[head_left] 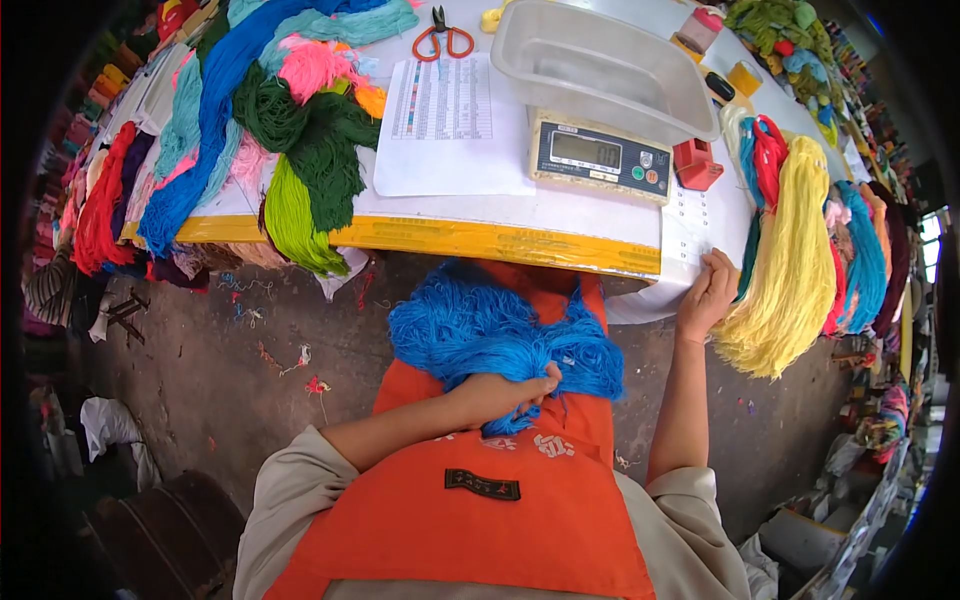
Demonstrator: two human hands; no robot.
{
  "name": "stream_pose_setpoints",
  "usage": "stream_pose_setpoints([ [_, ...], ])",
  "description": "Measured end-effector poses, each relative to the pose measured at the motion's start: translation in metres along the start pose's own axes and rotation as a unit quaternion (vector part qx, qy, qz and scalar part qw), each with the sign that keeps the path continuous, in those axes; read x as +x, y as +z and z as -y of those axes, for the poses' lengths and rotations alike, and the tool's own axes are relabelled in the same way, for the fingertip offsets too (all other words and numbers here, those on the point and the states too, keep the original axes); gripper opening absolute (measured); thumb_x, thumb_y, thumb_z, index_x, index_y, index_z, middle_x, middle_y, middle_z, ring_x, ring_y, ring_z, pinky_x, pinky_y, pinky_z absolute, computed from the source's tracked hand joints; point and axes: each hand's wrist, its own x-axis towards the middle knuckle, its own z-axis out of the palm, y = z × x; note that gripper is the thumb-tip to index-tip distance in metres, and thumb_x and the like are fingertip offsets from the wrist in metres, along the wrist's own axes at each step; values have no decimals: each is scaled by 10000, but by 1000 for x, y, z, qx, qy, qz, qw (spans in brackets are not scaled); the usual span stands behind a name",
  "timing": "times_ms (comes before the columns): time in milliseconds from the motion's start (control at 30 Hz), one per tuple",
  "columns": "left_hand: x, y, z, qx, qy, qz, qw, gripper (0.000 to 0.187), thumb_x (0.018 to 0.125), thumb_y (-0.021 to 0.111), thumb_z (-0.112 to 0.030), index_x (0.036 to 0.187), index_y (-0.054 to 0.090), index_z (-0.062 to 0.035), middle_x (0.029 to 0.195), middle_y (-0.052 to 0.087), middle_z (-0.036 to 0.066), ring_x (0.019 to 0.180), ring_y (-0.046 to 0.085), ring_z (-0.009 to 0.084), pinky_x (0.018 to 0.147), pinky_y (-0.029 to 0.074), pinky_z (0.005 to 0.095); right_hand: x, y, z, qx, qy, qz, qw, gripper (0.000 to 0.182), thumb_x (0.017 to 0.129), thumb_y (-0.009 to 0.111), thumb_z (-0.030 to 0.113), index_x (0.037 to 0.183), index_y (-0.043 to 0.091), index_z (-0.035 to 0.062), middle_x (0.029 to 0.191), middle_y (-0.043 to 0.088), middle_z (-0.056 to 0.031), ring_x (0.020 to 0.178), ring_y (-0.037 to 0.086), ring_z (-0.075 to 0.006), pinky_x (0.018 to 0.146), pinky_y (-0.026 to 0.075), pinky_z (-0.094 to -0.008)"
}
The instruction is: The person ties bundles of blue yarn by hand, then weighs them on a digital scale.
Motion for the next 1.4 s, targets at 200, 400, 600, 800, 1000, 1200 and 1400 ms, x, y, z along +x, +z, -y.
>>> stream_pose_setpoints([
  [200,-1,0,-2,0,16,-18,1000,181,986,600,-283,1020,677,-122,767,586,-25,615,490,59,560,408,232,0,0,-1,4,0,3,1000,137,917,517,10,962,645,24,1122,661,-130,1047,594,-302,938,408,-384],
  [400,-1,1,-5,-9,3,-35,999,215,969,621,-319,878,706,-143,724,600,-29,583,481,60,540,394,243,0,1,-1,11,-5,-1,1000,132,922,518,10,962,643,21,1115,661,-132,1039,594,-306,931,415,-390],
  [600,-4,1,-7,-17,16,-37,999,178,969,625,-287,908,712,-145,722,599,-26,585,482,58,534,393,243,0,1,-1,10,-5,-2,1000,127,921,526,13,960,646,28,1117,661,-128,1038,594,-306,932,416,-390],
  [800,-3,1,-4,-35,28,-34,998,176,970,623,-286,915,715,-147,729,601,-27,591,484,57,534,392,243,0,0,0,0,-3,2,1000,127,915,530,14,959,648,31,1118,663,-123,1042,596,-302,937,411,-387],
  [1000,-4,1,-7,-17,6,-28,999,171,977,610,-280,950,704,-140,751,593,-32,607,483,60,543,395,242,0,1,-3,6,0,2,1000,127,916,530,23,957,649,38,1120,668,-122,1046,597,-300,935,411,-388],
  [1200,-5,3,-11,-13,10,-31,999,168,983,604,-263,1015,686,-119,763,587,-29,621,484,59,555,407,237,-1,0,-3,2,1,-1,1000,127,919,536,30,962,654,48,1119,672,-106,1049,598,-288,945,403,-382],
  [1400,-6,3,-9,2,16,-32,999,186,982,608,-282,1028,690,-122,773,596,-29,621,497,60,561,416,242,-1,0,-7,-3,-3,-1,1000,139,917,539,33,977,662,60,1136,669,-102,1063,594,-287,954,398,-382],
])
